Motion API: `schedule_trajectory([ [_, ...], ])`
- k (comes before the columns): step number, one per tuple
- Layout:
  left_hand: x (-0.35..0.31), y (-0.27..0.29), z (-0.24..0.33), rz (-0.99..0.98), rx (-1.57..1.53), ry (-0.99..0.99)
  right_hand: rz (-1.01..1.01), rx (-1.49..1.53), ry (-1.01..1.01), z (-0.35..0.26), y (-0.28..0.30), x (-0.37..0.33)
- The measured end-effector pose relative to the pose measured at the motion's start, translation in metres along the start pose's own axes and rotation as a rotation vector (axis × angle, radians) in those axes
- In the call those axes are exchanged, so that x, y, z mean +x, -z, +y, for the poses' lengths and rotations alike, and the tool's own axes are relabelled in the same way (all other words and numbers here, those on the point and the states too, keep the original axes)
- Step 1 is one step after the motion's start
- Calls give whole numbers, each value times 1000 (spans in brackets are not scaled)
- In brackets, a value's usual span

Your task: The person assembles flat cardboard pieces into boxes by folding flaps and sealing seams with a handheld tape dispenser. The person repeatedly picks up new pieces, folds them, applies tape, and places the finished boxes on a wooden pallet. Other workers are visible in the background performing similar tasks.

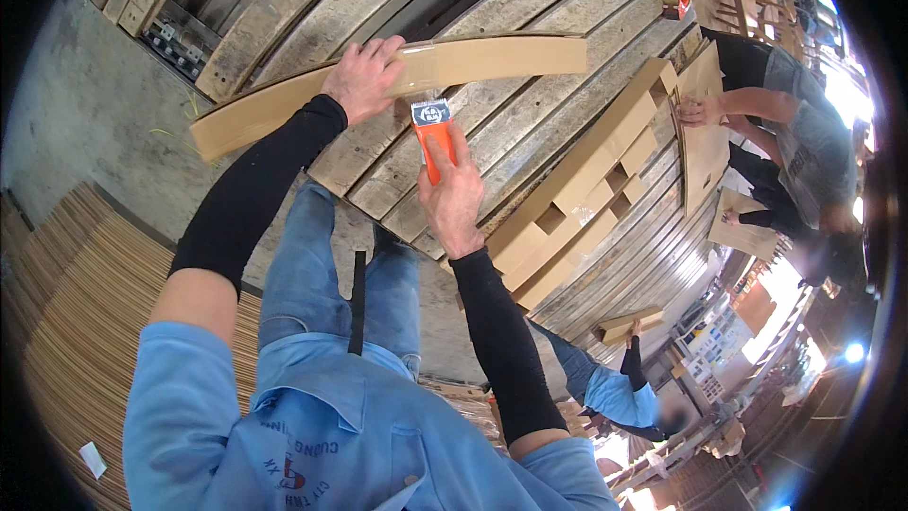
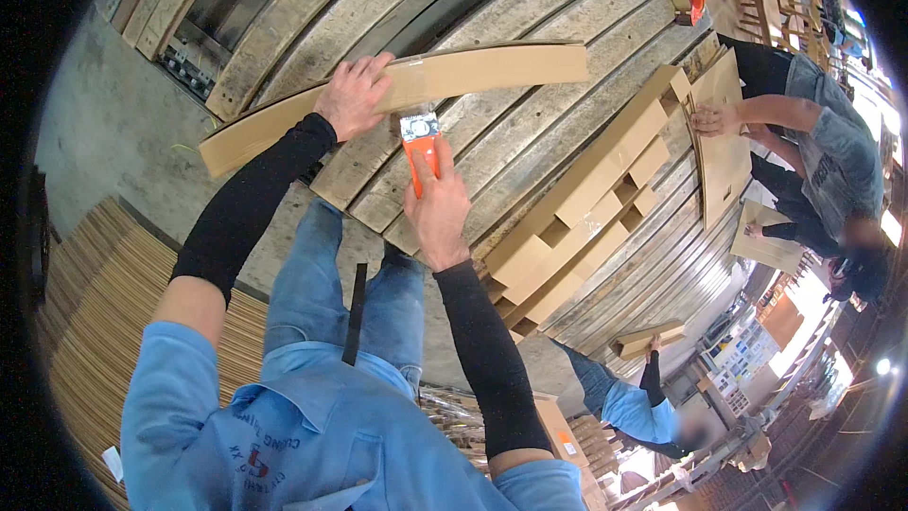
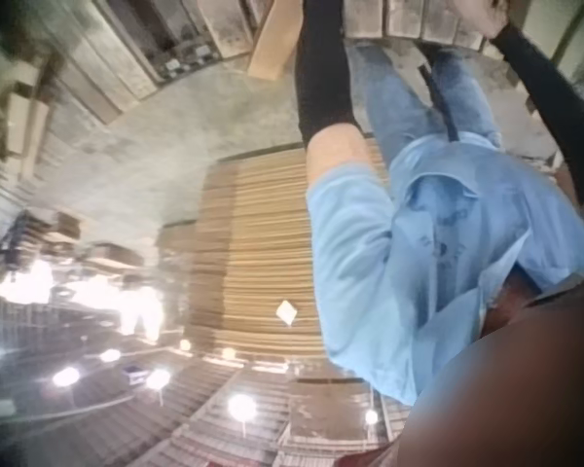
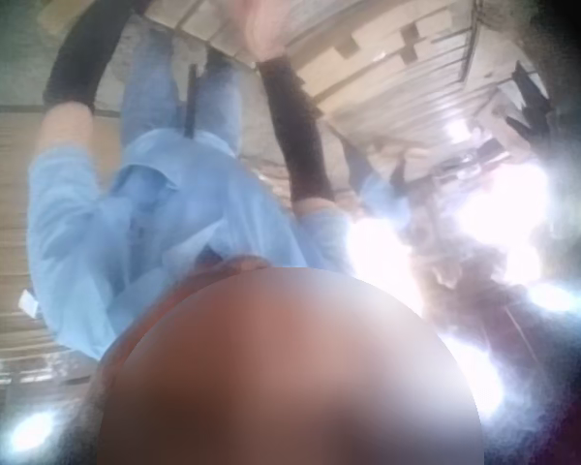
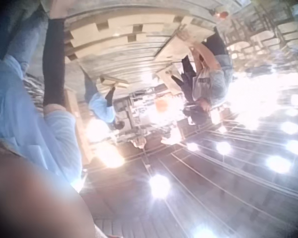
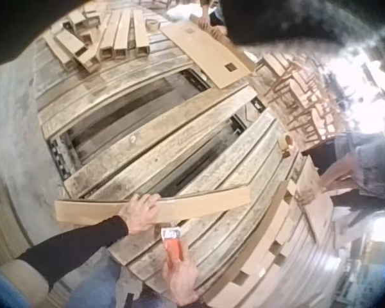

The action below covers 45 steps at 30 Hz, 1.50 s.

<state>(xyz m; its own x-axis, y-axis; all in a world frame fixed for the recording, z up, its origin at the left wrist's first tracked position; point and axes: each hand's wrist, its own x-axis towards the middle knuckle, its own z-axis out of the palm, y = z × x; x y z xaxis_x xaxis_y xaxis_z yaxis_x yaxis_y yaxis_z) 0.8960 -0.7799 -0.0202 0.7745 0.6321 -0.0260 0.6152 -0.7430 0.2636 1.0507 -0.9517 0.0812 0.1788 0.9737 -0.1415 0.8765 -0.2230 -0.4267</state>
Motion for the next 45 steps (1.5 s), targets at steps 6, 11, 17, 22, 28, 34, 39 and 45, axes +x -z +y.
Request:
schedule_trajectory([
  [6, 3, 8, 0, -68, -32, 0, -31, 25, -80, -8, -1, -2],
  [11, 0, 2, 0, -56, -30, 5, 24, 30, -35, -11, 6, -13],
  [17, 6, 2, 0, -121, -25, 7, 43, 33, -70, -4, 4, -34],
  [22, 7, -3, 0, -44, -26, 18, 0, -4, -31, 6, -21, -1],
  [28, 34, -11, 30, -4, 102, 200, -79, -53, -80, -10, -26, 51],
  [34, 46, -24, 20, 150, 190, 34, -98, -293, 8, -10, -26, 85],
  [39, 46, -25, 24, 150, 157, 72, -127, -223, -7, -15, -12, 90],
  [45, 54, -15, 35, -48, 49, 129, -52, 114, -107, 23, 42, -1],
])
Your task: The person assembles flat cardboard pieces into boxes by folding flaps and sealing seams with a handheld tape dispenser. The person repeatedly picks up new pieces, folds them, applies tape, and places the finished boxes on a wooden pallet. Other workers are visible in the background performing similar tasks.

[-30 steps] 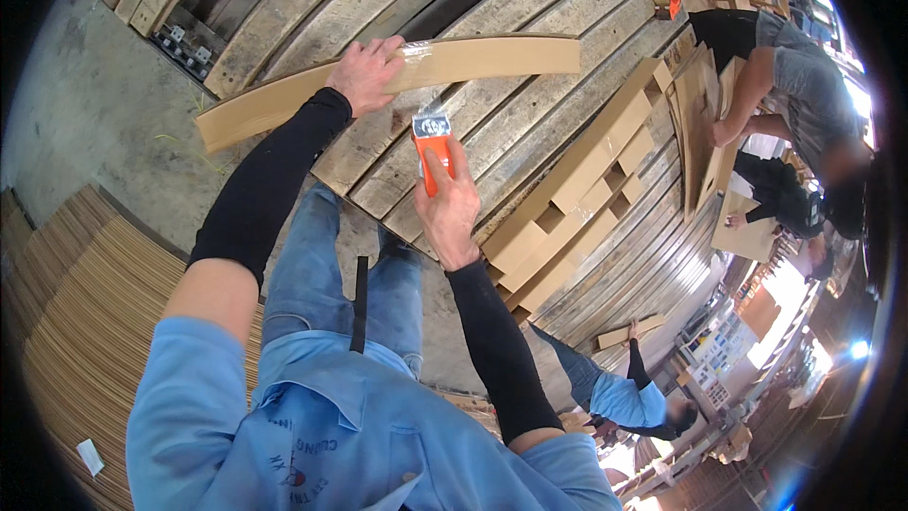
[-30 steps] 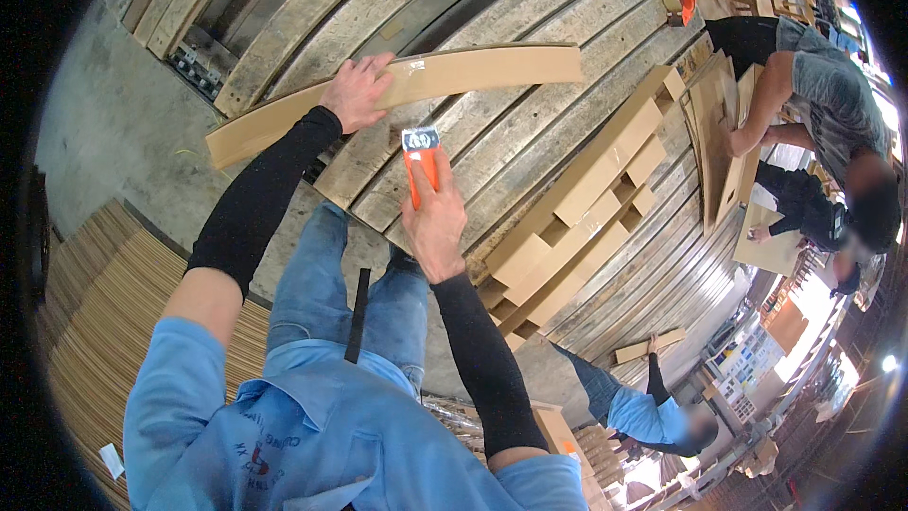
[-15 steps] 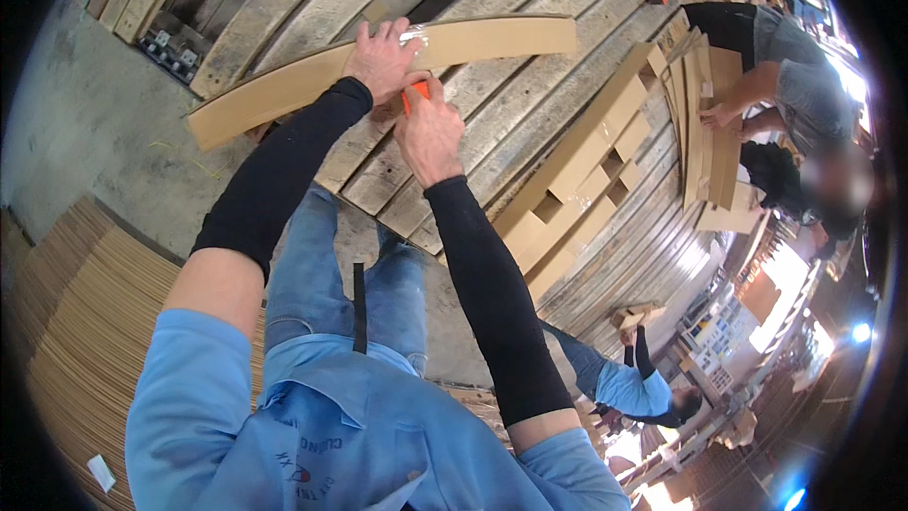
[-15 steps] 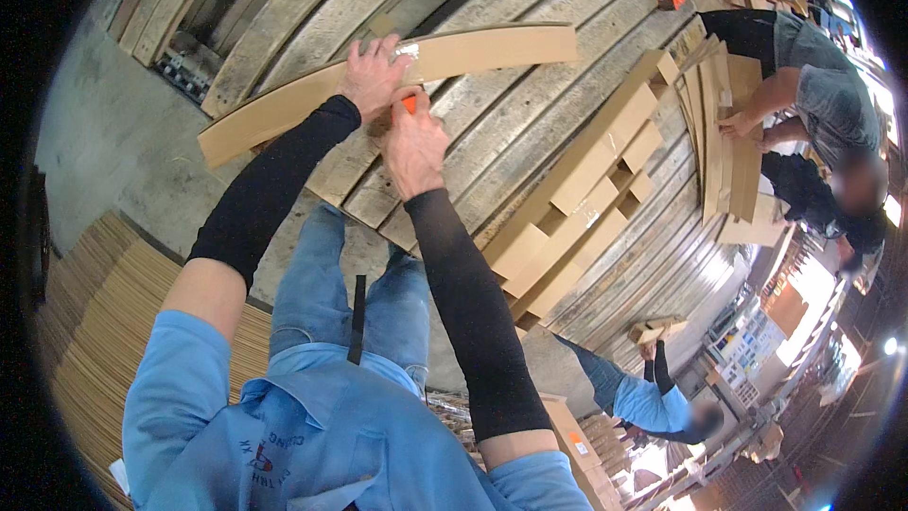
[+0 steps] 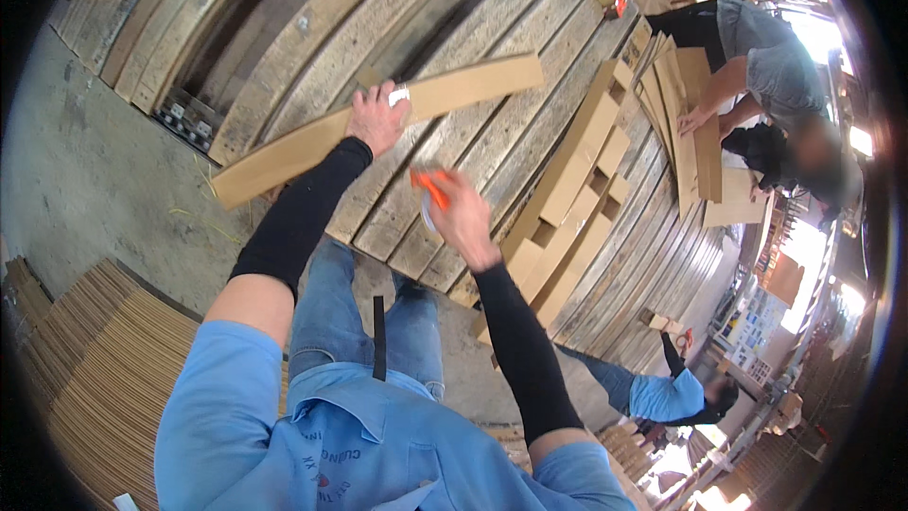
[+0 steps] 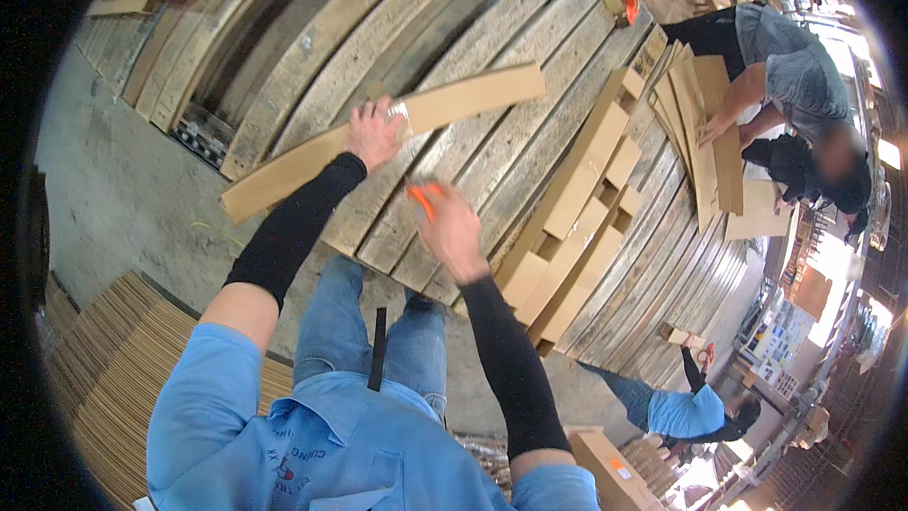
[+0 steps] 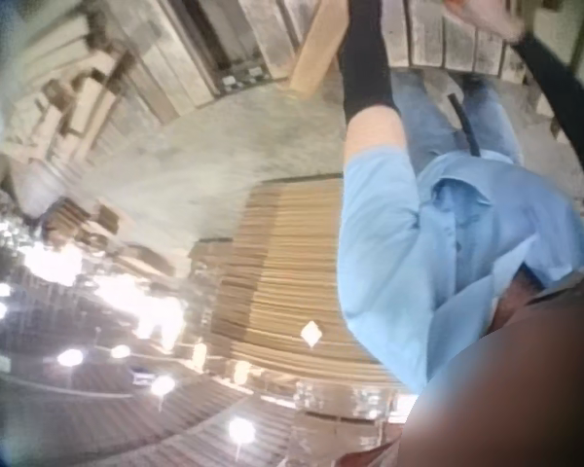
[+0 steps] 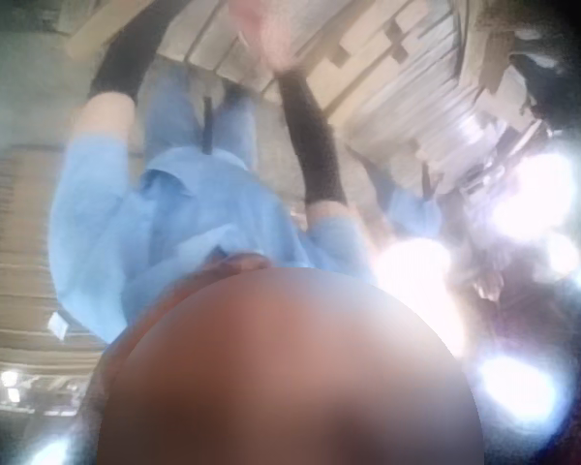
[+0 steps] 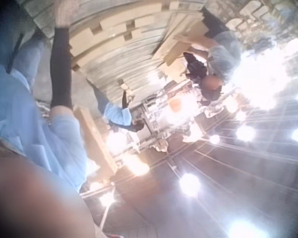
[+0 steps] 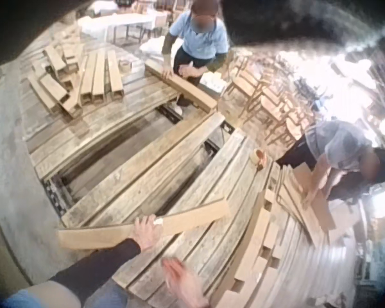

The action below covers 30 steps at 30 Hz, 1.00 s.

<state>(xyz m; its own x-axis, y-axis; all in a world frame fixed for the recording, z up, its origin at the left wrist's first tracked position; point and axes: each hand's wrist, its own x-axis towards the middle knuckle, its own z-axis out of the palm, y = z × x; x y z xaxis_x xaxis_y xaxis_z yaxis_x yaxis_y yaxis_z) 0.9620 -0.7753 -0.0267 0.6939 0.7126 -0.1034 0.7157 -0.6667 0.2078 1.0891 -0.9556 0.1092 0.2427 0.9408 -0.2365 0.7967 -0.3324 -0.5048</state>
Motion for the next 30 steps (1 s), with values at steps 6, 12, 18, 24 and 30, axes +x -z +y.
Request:
schedule_trajectory([
  [6, -42, -25, -9, -143, 215, -244, -75, 94, -146, 45, 17, -155],
  [12, -114, 33, -84, -166, 172, -545, -108, 277, -452, 28, 11, -267],
  [18, -61, 174, -240, -98, 663, -51, -29, 297, -427, 15, 18, -282],
  [24, -63, 199, -333, 36, 302, 369, 150, 285, -395, 25, 54, -256],
  [30, -190, 3, -244, 80, -1, 209, 374, 294, -526, 18, 73, -242],
])
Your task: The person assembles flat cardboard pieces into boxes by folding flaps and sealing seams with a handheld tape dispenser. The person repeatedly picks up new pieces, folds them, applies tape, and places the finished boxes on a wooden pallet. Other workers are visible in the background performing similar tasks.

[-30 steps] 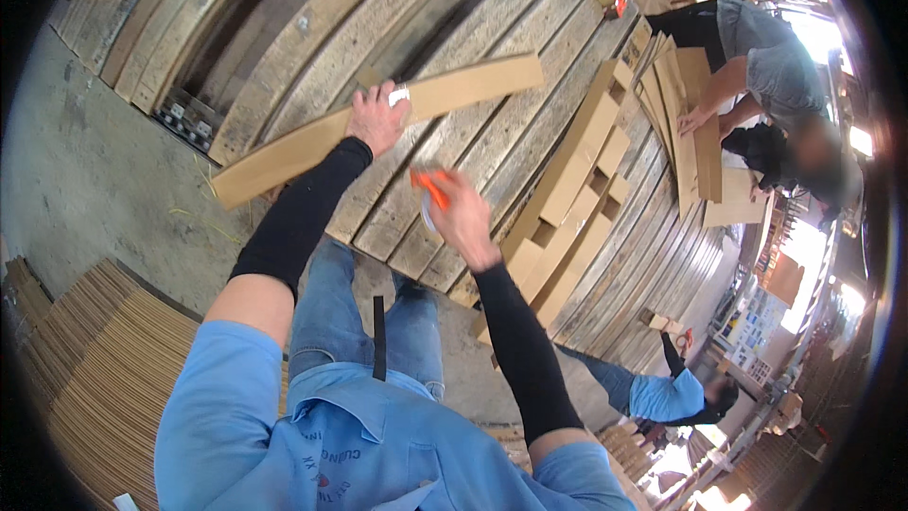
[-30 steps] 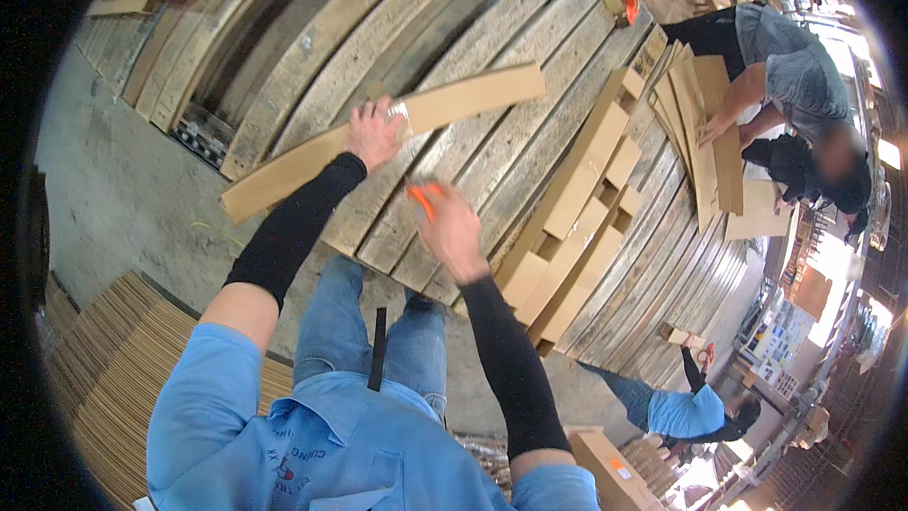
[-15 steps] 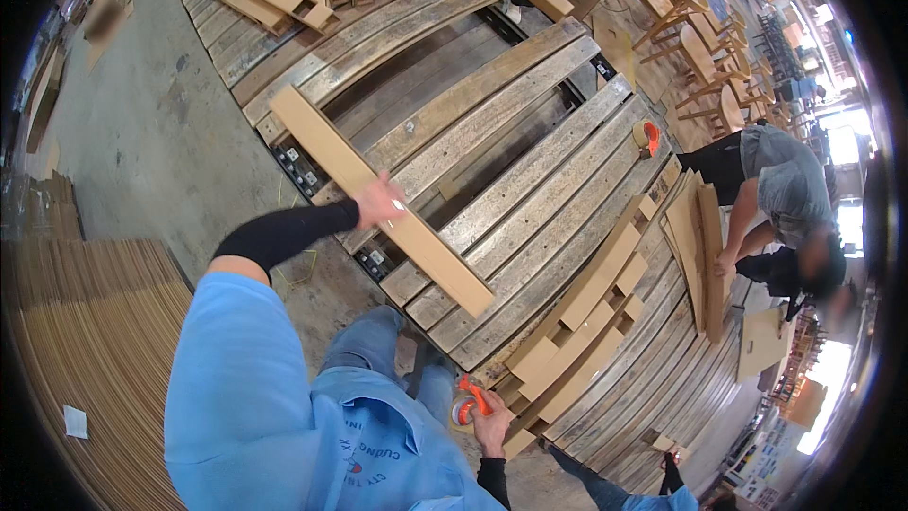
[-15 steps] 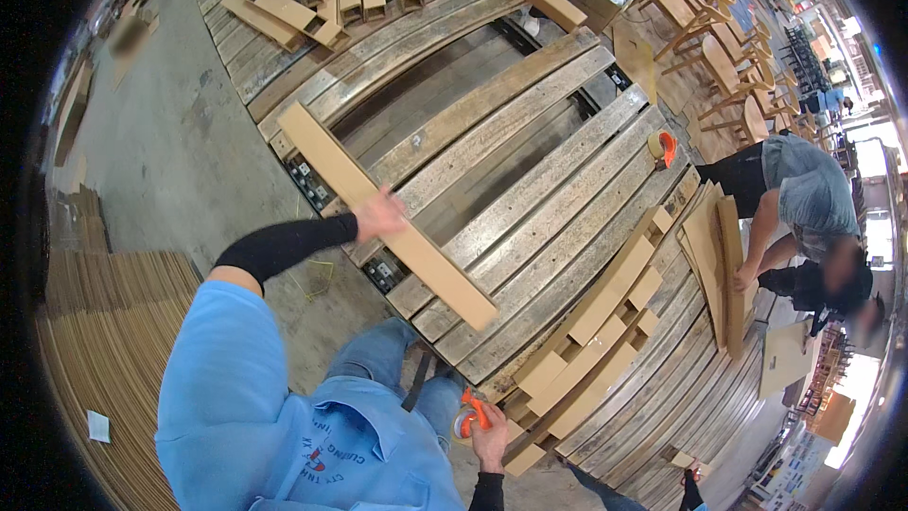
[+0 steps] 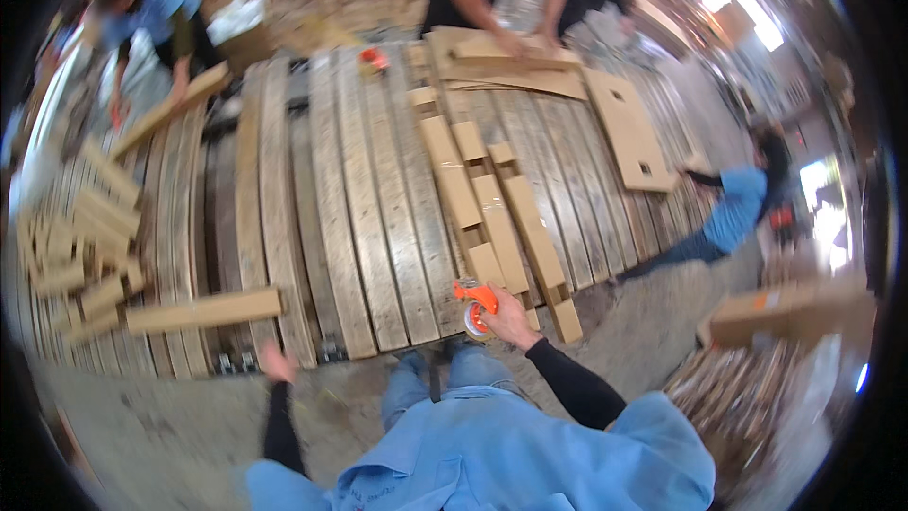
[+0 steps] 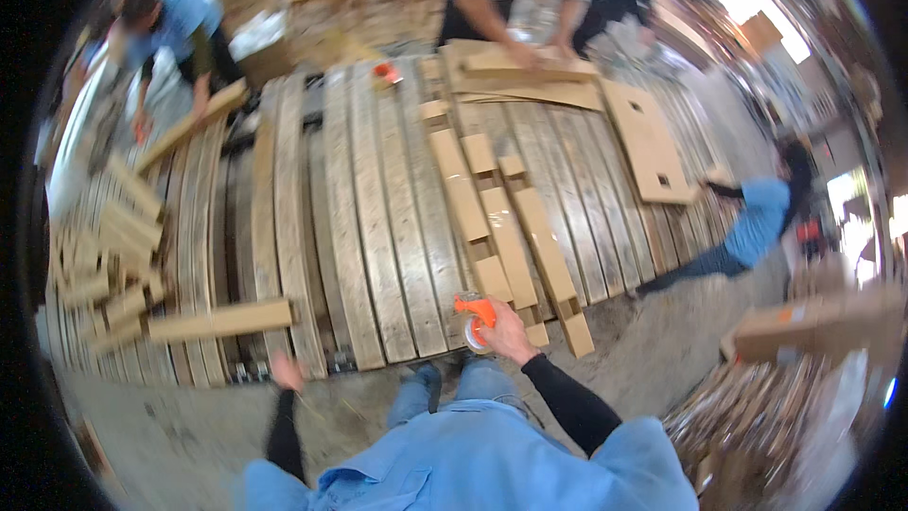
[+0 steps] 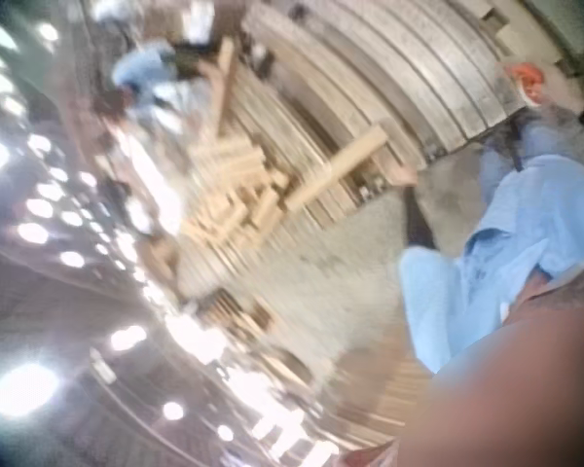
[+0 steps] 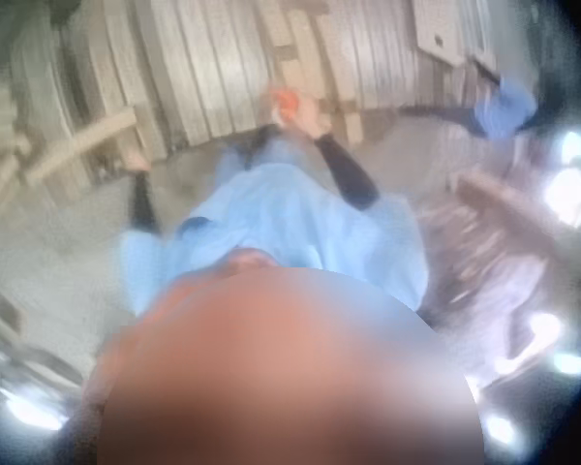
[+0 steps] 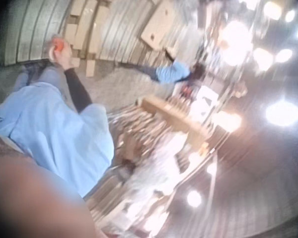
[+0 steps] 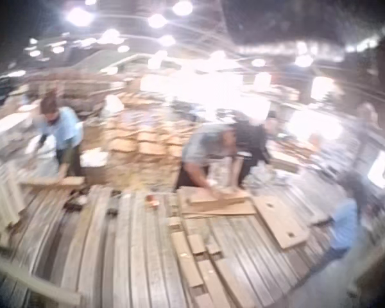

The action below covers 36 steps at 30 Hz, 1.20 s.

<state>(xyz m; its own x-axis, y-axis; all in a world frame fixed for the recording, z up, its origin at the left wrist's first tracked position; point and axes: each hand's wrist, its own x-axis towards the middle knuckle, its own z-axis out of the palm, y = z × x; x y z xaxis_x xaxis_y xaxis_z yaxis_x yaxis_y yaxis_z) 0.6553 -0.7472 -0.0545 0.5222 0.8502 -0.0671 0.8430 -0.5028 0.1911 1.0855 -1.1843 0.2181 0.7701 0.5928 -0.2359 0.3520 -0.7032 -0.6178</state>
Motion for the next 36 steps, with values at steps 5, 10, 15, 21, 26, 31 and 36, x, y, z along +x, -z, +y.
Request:
schedule_trajectory([
  [5, -225, -54, 153, -691, -297, -146, 78, 199, -213, 53, -1, -51],
  [10, -219, -61, 155, -657, -149, 5, 169, 319, -284, 110, -25, -104],
  [15, -126, -17, 161, -590, -81, -78, 147, 531, -472, 162, -8, -172],
  [21, -30, 28, 275, -83, -458, -86, 231, 966, -653, 264, 28, -281],
  [26, -60, 5, 398, -333, -532, -162, 513, 1285, -917, 346, 26, -394],
  [31, -230, 0, 531, -790, -321, -473, 720, 1232, -1421, 411, -20, -526],
  [36, -300, -17, 559, -993, -140, -767, 852, 1337, -1454, 457, -89, -588],
])
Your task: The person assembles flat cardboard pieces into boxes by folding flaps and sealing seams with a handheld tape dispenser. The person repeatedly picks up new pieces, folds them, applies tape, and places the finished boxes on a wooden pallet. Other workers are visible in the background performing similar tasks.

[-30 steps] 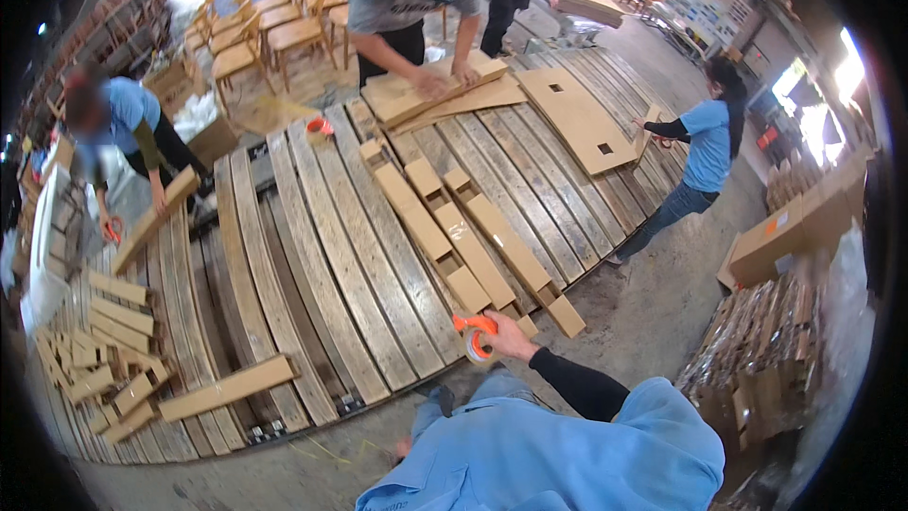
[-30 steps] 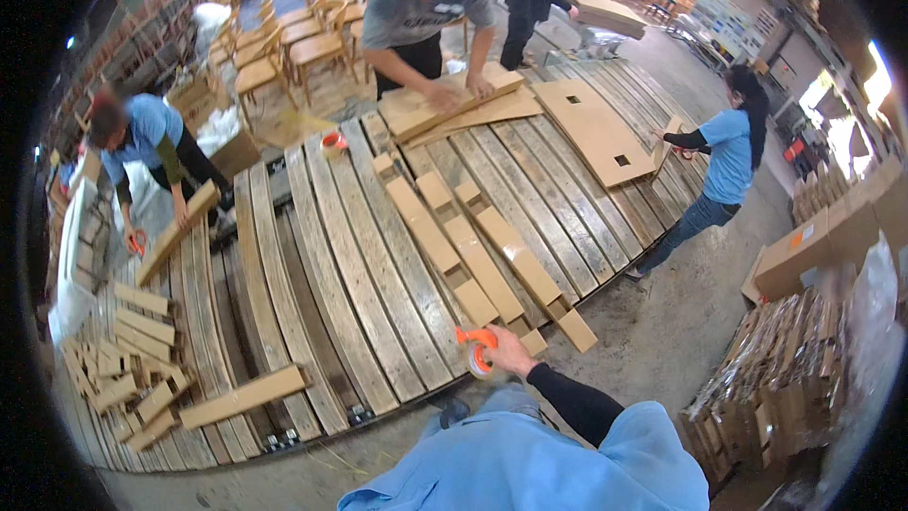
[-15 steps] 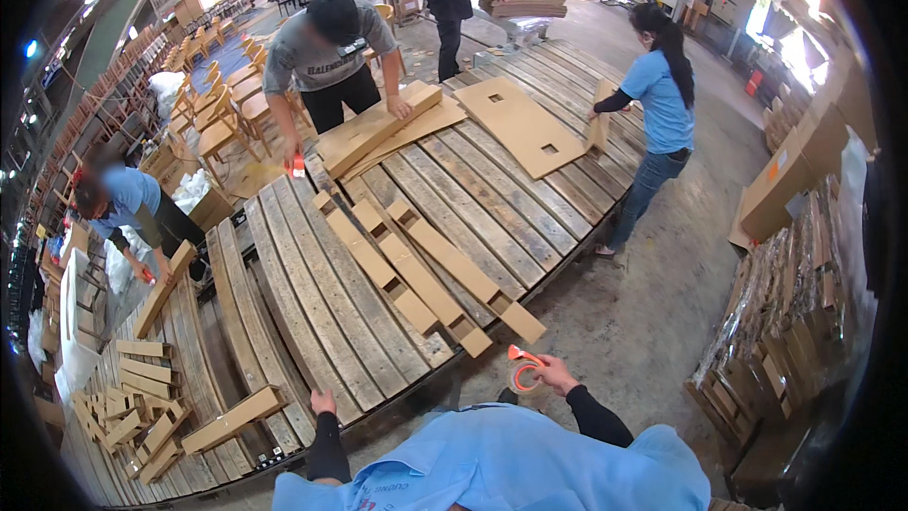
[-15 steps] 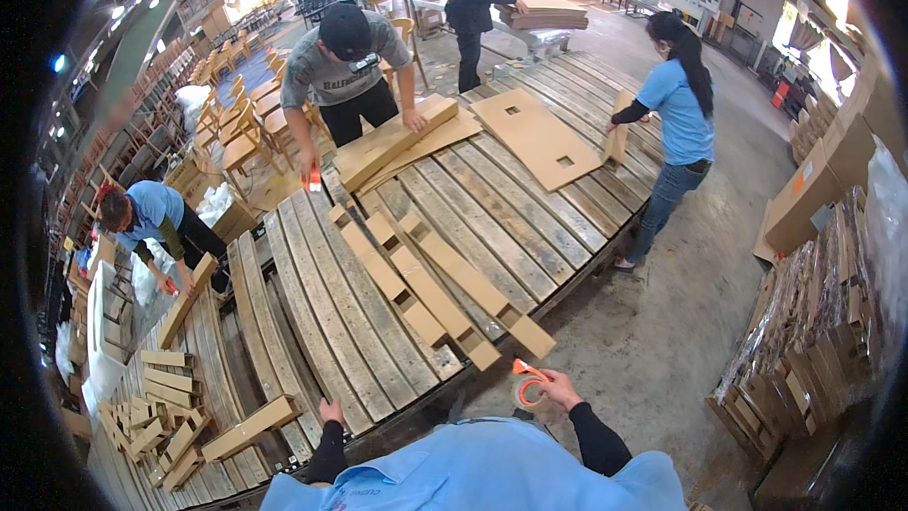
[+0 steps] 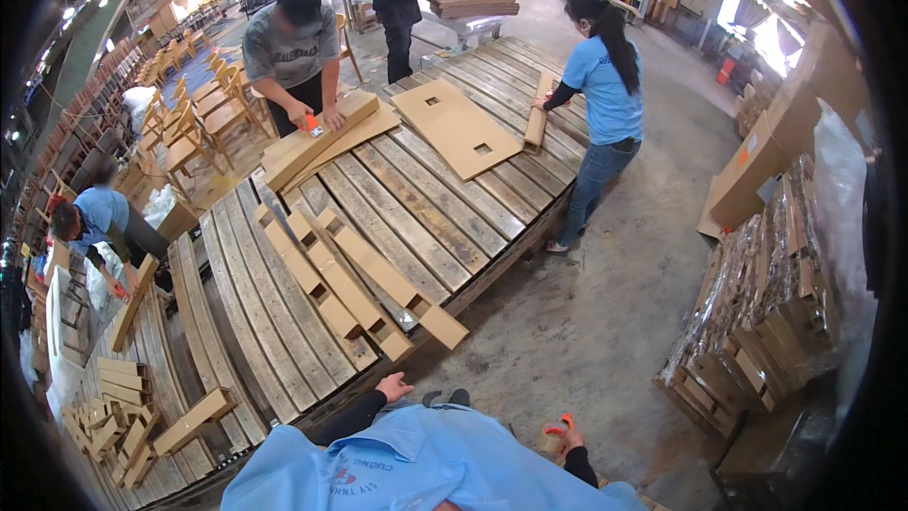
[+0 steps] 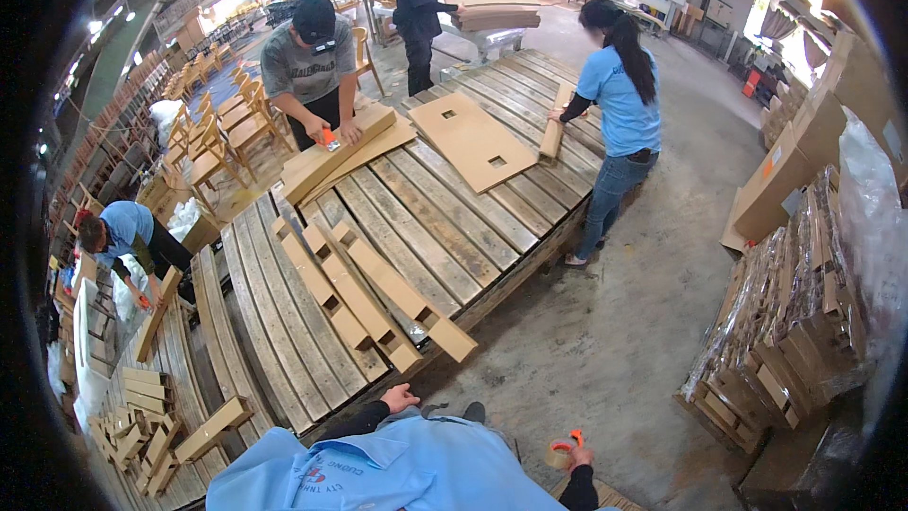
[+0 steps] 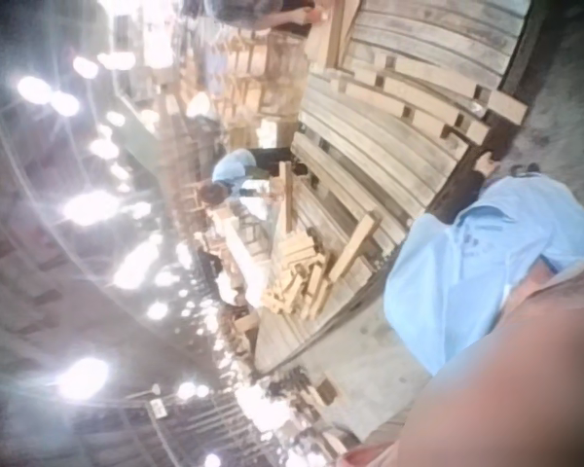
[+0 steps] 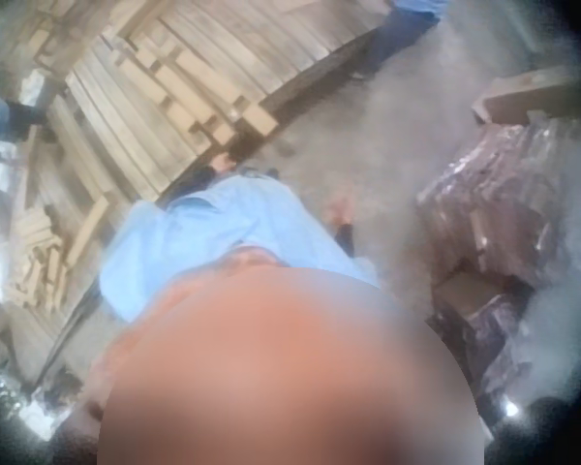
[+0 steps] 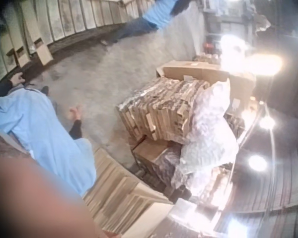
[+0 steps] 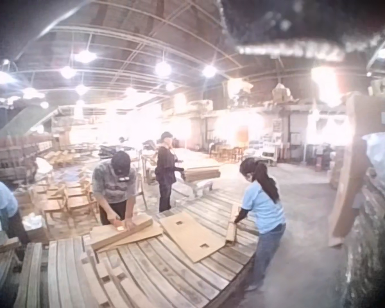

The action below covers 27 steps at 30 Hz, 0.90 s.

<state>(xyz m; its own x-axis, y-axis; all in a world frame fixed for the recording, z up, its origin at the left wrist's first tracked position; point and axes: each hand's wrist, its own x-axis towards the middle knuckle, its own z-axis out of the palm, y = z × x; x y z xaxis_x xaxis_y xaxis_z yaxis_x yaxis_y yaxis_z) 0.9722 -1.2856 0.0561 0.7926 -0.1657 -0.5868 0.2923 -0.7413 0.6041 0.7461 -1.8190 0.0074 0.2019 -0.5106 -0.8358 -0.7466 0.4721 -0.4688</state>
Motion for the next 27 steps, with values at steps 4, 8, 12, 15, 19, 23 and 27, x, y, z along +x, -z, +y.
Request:
schedule_trajectory([
  [4, 24, 5, 12, -20, 75, 42, -273, 151, -226, 38, 26, 36],
  [8, 23, 38, -3, 119, 43, 153, -90, -62, -159, 24, -47, 2],
  [12, 53, 35, 3, 126, 132, 182, -243, -253, 4, -11, -78, -19],
  [15, 65, 17, 31, 50, 29, 183, -248, -424, 179, -38, -83, -22],
  [19, 96, -7, 57, -48, 82, 137, -251, -530, 202, -90, -93, -9],
  [23, 131, -30, 76, -71, 62, 143, -205, -639, 182, -148, -95, 6],
  [27, 173, -27, 100, -92, 26, 141, -223, -799, 212, -215, -89, 19],
])
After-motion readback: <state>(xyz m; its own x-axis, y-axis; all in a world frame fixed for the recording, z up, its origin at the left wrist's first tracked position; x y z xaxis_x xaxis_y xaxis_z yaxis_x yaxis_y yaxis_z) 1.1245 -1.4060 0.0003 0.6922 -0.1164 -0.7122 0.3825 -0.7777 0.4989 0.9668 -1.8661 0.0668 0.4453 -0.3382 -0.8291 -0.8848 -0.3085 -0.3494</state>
